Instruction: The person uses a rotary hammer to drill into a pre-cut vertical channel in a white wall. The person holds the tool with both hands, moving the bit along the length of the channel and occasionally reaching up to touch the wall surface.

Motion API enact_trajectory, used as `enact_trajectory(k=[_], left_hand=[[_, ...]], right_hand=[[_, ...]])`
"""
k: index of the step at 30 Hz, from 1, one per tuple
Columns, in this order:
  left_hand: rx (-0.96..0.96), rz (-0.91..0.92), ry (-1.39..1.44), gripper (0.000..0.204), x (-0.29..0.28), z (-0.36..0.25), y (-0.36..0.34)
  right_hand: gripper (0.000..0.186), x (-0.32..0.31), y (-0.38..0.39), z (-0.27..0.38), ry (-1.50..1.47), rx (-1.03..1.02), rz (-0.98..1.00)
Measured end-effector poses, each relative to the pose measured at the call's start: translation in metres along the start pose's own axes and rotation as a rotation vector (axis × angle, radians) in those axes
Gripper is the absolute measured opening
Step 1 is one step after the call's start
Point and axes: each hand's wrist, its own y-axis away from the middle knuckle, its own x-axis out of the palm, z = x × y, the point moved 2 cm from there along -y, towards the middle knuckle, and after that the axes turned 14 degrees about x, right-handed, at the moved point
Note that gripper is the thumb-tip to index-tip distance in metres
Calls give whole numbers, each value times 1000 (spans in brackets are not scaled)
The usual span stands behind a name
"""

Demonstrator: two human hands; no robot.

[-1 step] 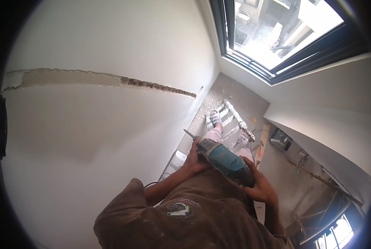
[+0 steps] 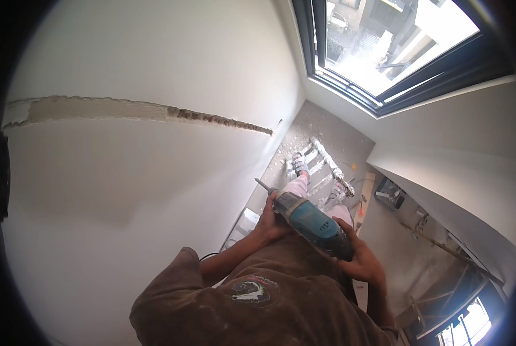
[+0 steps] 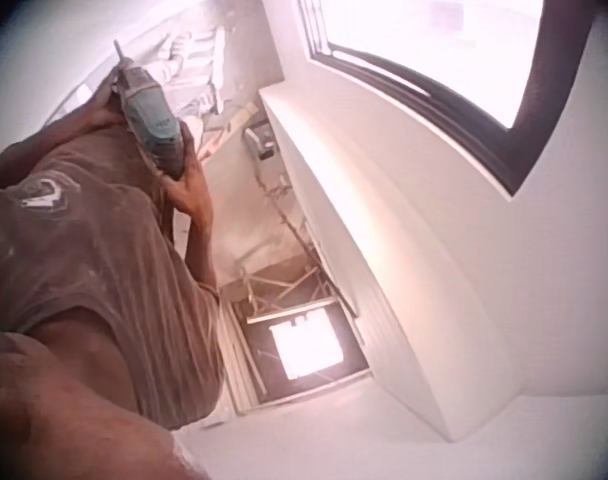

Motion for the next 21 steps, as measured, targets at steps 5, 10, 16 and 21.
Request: enact_trajectory(k=[5,10,16,21], left_hand=[[2,2,-11,78,-1,-11,-5],[18,-78,24,79,-10,-11,-11],[59,-151,93,78,-23,-9,-22],[67,-182,138,77,-14,-13,-19]], right_hand=[[83,8,-12,4,70,-22,-25],[85,15,-20,11,122,12,-60],[86,20,-28,20,58,116,-11],[87,26,-32,22,104,89,-8]])
